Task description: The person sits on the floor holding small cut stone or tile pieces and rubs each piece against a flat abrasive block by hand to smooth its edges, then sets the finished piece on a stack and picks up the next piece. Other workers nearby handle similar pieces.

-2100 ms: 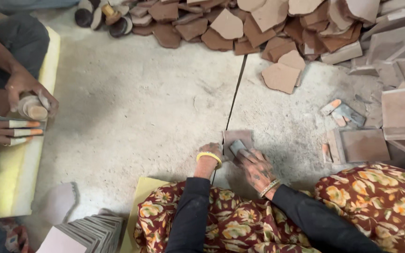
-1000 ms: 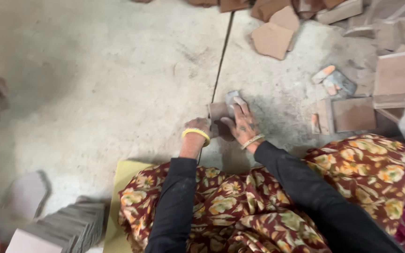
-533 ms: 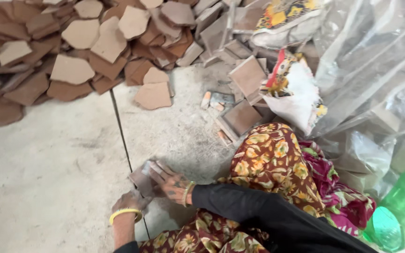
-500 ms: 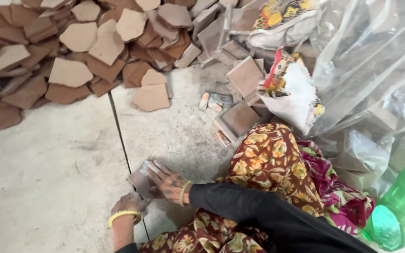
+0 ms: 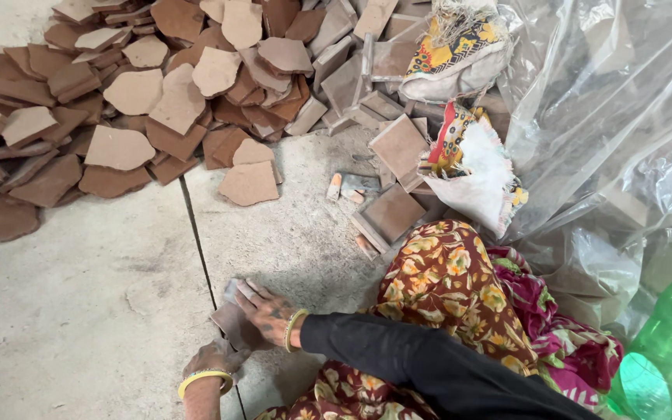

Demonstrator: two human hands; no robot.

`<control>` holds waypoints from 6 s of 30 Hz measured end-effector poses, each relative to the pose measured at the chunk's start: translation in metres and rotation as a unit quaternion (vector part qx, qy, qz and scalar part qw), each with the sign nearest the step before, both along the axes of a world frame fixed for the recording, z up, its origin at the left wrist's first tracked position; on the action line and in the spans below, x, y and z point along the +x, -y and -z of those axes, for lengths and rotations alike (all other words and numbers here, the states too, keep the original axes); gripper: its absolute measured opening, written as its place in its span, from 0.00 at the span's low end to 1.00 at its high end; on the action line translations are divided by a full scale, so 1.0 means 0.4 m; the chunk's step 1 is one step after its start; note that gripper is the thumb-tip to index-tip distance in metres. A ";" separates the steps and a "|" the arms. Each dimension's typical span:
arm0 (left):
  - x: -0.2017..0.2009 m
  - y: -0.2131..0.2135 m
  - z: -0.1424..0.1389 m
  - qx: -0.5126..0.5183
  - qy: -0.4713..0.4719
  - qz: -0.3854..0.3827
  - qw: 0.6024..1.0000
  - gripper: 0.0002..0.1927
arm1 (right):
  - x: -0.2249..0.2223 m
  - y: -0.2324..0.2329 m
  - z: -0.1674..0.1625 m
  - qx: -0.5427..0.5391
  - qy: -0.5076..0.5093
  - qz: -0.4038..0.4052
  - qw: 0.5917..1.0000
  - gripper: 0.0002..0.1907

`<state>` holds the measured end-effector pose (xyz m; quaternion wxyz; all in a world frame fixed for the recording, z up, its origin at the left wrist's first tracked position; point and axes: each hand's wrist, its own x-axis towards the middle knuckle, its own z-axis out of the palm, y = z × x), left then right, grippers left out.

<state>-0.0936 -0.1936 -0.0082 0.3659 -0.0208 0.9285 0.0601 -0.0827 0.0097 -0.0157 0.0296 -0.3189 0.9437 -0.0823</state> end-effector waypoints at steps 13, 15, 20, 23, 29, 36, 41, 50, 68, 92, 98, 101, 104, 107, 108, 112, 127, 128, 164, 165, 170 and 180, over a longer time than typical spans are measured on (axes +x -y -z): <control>-0.014 0.001 -0.027 -0.020 0.019 0.010 1.000 0.33 | 0.006 0.045 0.032 -0.072 0.013 -0.091 0.993 0.42; -0.006 0.002 -0.019 -0.047 0.034 -0.004 0.998 0.31 | 0.013 0.038 0.033 -0.096 0.090 -0.076 0.988 0.42; -0.005 -0.006 0.015 -0.061 0.018 0.018 0.998 0.35 | 0.079 -0.002 0.015 -0.094 -0.008 -0.122 0.988 0.38; -0.006 -0.010 0.017 -0.066 0.018 0.031 0.997 0.35 | 0.046 0.035 0.004 -0.128 0.030 -0.095 0.987 0.34; 0.008 -0.010 -0.019 -0.063 0.018 0.005 0.998 0.37 | 0.005 0.080 -0.001 -0.024 0.009 -0.072 0.997 0.38; 0.003 -0.009 0.058 -0.011 -0.033 0.078 0.996 0.27 | 0.063 0.000 0.030 -0.105 -0.047 -0.096 0.989 0.31; -0.009 0.007 -0.014 0.002 -0.030 0.020 0.999 0.35 | -0.038 0.060 0.004 -0.109 0.117 0.010 0.987 0.22; 0.209 0.382 -0.309 0.032 -0.567 -0.215 0.794 0.18 | 0.086 -0.071 -0.068 0.046 -0.018 -0.068 0.997 0.35; 0.197 0.350 -0.359 0.091 -0.304 -0.344 0.883 0.27 | 0.083 -0.012 -0.081 -0.020 -0.040 -0.093 0.995 0.40; 0.154 0.320 -0.346 0.093 -0.265 -0.290 0.915 0.32 | 0.083 -0.068 -0.025 0.080 -0.088 -0.090 0.989 0.40; 0.131 0.304 -0.282 0.097 -0.236 -0.259 0.932 0.32 | -0.002 0.015 -0.033 0.189 -0.032 -0.068 0.979 0.40; 0.087 0.266 -0.211 0.126 -0.209 -0.268 0.932 0.30 | -0.040 0.046 -0.039 0.130 -0.054 -0.056 0.988 0.41; 0.034 0.185 -0.121 0.139 -0.287 -0.181 0.930 0.26 | -0.007 0.018 -0.039 0.070 -0.054 -0.033 0.996 0.41; 0.013 0.093 -0.037 0.163 -0.287 -0.152 0.932 0.26 | 0.074 -0.055 -0.037 0.016 -0.036 0.016 0.999 0.42; 0.013 0.066 -0.014 0.160 -0.275 -0.140 0.938 0.27 | 0.094 -0.074 -0.036 -0.002 -0.022 0.038 0.999 0.42; 0.016 -0.034 0.029 0.112 -0.331 -0.093 0.932 0.36 | 0.116 -0.091 -0.038 -0.135 0.005 0.069 0.988 0.43; 0.088 -0.191 -0.108 0.471 -0.153 -0.584 0.643 0.48 | 0.089 -0.079 -0.009 -0.207 0.077 0.177 0.959 0.30; 0.092 -0.190 -0.109 0.522 -0.112 -0.613 0.583 0.45 | 0.086 -0.080 -0.006 -0.241 0.067 0.174 0.953 0.29; 0.261 -0.131 -0.144 0.816 -0.051 -0.509 0.270 0.53 | 0.221 0.082 -0.177 -0.341 0.140 -0.038 0.929 0.44; 0.249 -0.129 -0.128 0.827 -0.072 -0.484 0.276 0.53 | 0.201 0.084 -0.176 -0.365 0.141 -0.020 0.920 0.40; 0.189 -0.150 -0.095 0.838 -0.132 -0.439 0.298 0.60 | 0.094 0.075 -0.176 -0.396 0.096 0.118 0.906 0.29; 0.174 -0.126 -0.141 0.866 -0.091 -0.428 0.242 0.59 | 0.214 0.062 -0.228 -0.305 0.067 -0.005 0.950 0.33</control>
